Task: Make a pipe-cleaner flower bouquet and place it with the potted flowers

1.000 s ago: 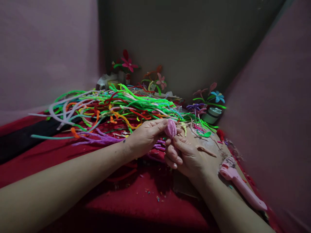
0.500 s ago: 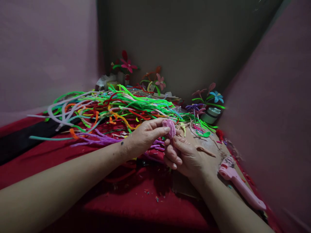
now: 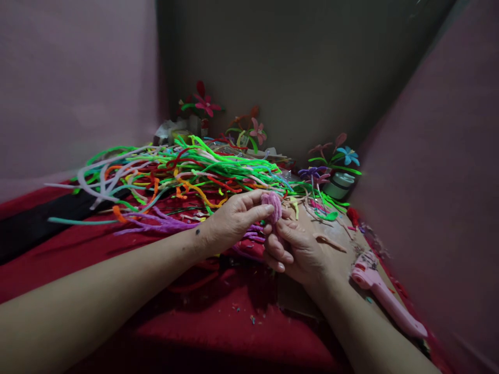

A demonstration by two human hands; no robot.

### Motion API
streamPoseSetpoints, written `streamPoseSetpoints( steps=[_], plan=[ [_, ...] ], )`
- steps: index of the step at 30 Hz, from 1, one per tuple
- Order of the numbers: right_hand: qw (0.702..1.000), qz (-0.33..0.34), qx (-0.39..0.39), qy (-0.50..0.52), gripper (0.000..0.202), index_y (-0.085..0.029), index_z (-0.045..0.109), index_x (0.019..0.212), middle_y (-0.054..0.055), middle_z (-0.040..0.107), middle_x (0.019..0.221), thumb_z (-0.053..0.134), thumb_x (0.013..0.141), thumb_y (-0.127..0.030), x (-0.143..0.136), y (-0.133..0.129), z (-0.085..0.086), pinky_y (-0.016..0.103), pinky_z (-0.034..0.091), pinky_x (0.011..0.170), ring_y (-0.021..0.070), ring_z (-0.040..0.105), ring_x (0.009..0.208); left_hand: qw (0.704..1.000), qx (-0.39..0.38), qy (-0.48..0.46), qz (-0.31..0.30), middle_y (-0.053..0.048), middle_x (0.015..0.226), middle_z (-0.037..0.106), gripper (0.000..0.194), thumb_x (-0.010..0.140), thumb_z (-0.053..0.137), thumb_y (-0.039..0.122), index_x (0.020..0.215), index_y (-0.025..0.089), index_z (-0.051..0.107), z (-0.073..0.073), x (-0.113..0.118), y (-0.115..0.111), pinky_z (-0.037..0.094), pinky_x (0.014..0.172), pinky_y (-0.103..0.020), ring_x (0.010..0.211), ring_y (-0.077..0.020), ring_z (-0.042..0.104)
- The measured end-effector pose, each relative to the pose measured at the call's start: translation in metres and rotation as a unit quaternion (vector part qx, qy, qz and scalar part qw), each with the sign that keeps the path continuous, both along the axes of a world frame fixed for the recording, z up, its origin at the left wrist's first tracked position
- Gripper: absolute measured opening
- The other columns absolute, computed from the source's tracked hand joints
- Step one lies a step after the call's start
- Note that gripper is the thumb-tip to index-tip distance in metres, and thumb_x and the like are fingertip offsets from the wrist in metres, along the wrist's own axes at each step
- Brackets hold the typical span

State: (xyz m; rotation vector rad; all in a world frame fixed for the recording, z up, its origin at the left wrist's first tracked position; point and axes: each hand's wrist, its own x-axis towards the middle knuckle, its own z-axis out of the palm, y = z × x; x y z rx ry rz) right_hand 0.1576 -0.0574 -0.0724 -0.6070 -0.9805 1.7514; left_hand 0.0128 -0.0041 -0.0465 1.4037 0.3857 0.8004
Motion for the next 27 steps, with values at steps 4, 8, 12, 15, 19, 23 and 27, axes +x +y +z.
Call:
streamPoseSetpoints(
  steps=[4, 8, 12, 15, 19, 23, 27],
  plan=[
    [1.000, -0.008, 0.006, -0.009, 0.023, -0.014, 0.061, 0.079, -0.008, 0.046, 0.042, 0.059, 0.082, -0.037, -0.0007, 0.0002, -0.0003, 0.015, 0.036, 0.035, 0.0027, 0.023, 0.031, 1.000, 0.013, 0.003, 0.006, -0.001, 0.082, 0.062, 0.020, 0.084, 0.054, 0.032, 0.095, 0.017, 0.059, -0.0012, 0.0006, 0.0001, 0.045, 0.062, -0.021, 0.065, -0.0091, 0.056],
    [1.000, -0.014, 0.013, 0.020, 0.022, -0.015, 0.059, 0.075, -0.009, 0.040, 0.037, 0.058, 0.083, -0.035, -0.0001, 0.0002, -0.0003, 0.014, 0.033, 0.032, 0.0035, 0.020, 0.030, 1.000, 0.023, -0.008, 0.010, -0.001, 0.084, 0.061, 0.021, 0.081, 0.059, 0.031, 0.095, 0.016, 0.060, -0.0021, 0.0012, 0.0013, 0.045, 0.070, -0.022, 0.072, -0.0096, 0.056],
    [0.999, 0.010, 0.012, 0.042, 0.020, -0.015, 0.059, 0.075, -0.009, 0.043, 0.037, 0.058, 0.082, -0.034, 0.0015, -0.0006, 0.0004, 0.015, 0.034, 0.032, 0.0039, 0.021, 0.029, 1.000, -0.001, -0.027, 0.005, -0.003, 0.094, 0.063, 0.045, 0.072, 0.069, 0.022, 0.114, 0.018, 0.055, -0.0005, 0.0003, 0.0038, 0.044, 0.079, -0.025, 0.085, -0.0131, 0.058],
    [0.999, 0.008, 0.008, 0.038, 0.020, -0.015, 0.060, 0.076, -0.008, 0.046, 0.038, 0.057, 0.083, -0.034, 0.0018, -0.0017, 0.0010, 0.015, 0.035, 0.032, 0.0036, 0.022, 0.029, 0.999, 0.000, -0.025, 0.021, -0.003, 0.094, 0.064, 0.049, 0.072, 0.069, 0.023, 0.119, 0.019, 0.054, 0.0015, -0.0007, 0.0048, 0.044, 0.080, -0.026, 0.085, -0.0140, 0.058],
    [0.999, 0.004, 0.002, 0.034, 0.021, -0.014, 0.061, 0.079, -0.007, 0.046, 0.038, 0.057, 0.082, -0.035, 0.0016, -0.0023, 0.0009, 0.016, 0.036, 0.033, 0.0039, 0.024, 0.029, 0.998, 0.021, -0.021, 0.054, -0.004, 0.097, 0.065, 0.039, 0.076, 0.064, 0.028, 0.113, 0.018, 0.060, 0.0022, -0.0011, 0.0041, 0.044, 0.080, -0.027, 0.084, -0.0144, 0.058],
    [1.000, 0.001, 0.000, 0.024, 0.024, -0.014, 0.061, 0.080, -0.007, 0.047, 0.041, 0.059, 0.081, -0.038, 0.0019, -0.0013, 0.0005, 0.016, 0.036, 0.034, 0.0034, 0.024, 0.030, 0.998, 0.038, -0.005, 0.052, -0.005, 0.094, 0.066, 0.029, 0.077, 0.061, 0.027, 0.104, 0.015, 0.063, 0.0026, -0.0016, 0.0026, 0.045, 0.079, -0.027, 0.083, -0.0148, 0.059],
    [1.000, 0.014, 0.000, 0.026, 0.025, -0.014, 0.063, 0.081, -0.007, 0.048, 0.042, 0.061, 0.080, -0.038, 0.0017, -0.0008, 0.0005, 0.016, 0.037, 0.035, 0.0032, 0.024, 0.031, 0.997, 0.053, 0.005, 0.051, -0.004, 0.091, 0.067, 0.024, 0.079, 0.058, 0.023, 0.100, 0.014, 0.063, 0.0056, -0.0023, 0.0011, 0.045, 0.080, -0.028, 0.082, -0.0150, 0.060]
  ],
)
